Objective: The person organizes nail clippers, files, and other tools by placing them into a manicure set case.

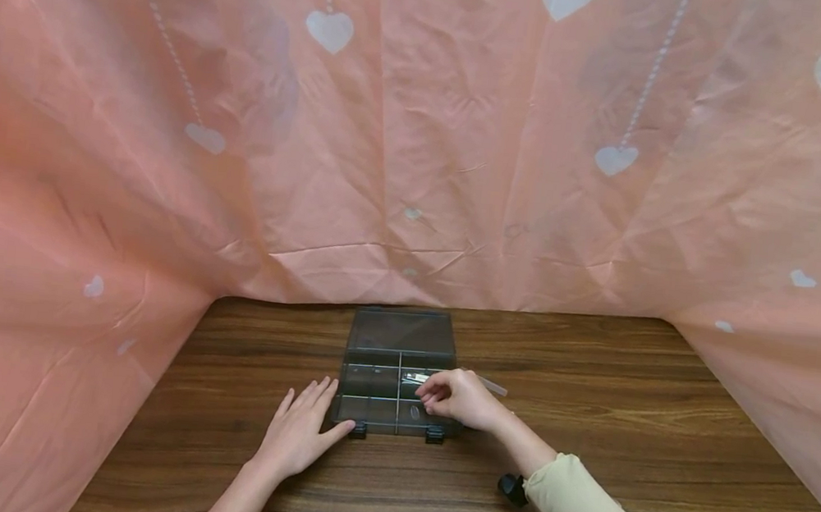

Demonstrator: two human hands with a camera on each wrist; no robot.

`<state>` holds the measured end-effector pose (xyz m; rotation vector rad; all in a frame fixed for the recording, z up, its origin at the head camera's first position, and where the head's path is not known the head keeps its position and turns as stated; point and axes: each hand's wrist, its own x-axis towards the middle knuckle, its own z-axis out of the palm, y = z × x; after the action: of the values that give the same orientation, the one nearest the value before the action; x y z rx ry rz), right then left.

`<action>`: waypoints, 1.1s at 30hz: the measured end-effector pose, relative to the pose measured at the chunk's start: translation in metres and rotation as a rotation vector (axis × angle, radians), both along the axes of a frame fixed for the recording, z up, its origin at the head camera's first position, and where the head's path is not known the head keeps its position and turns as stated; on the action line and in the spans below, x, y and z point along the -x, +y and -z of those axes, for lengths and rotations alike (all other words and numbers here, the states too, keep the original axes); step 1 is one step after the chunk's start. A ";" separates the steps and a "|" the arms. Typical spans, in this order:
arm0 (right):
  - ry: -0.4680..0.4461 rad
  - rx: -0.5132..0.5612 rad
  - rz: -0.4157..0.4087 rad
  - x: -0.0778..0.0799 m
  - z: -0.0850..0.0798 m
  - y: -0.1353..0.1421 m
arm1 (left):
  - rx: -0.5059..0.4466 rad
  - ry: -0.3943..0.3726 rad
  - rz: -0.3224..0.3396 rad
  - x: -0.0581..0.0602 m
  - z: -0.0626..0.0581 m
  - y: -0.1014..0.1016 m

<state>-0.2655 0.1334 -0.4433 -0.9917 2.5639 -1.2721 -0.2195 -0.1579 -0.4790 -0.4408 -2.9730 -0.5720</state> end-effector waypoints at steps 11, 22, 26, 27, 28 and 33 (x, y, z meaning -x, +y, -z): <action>0.029 -0.012 0.003 0.001 0.006 -0.001 | -0.003 -0.006 -0.003 0.002 0.002 0.000; 0.025 -0.003 -0.001 0.001 0.005 -0.001 | -0.009 -0.011 -0.003 0.002 0.001 0.000; -0.006 0.005 -0.009 -0.002 -0.002 0.000 | -0.009 -0.012 -0.005 0.003 0.002 0.000; -0.015 0.008 -0.008 -0.003 -0.004 0.001 | -0.009 -0.012 -0.006 0.003 0.002 0.000; -0.023 0.015 -0.008 -0.004 -0.007 0.002 | -0.008 -0.012 -0.006 0.003 0.002 0.000; -0.027 0.064 0.038 -0.004 -0.019 0.012 | -0.010 -0.017 -0.005 0.003 0.003 -0.001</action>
<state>-0.2618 0.1456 -0.4245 -0.9340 2.5489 -1.3756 -0.2224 -0.1585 -0.4820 -0.4296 -2.9847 -0.5932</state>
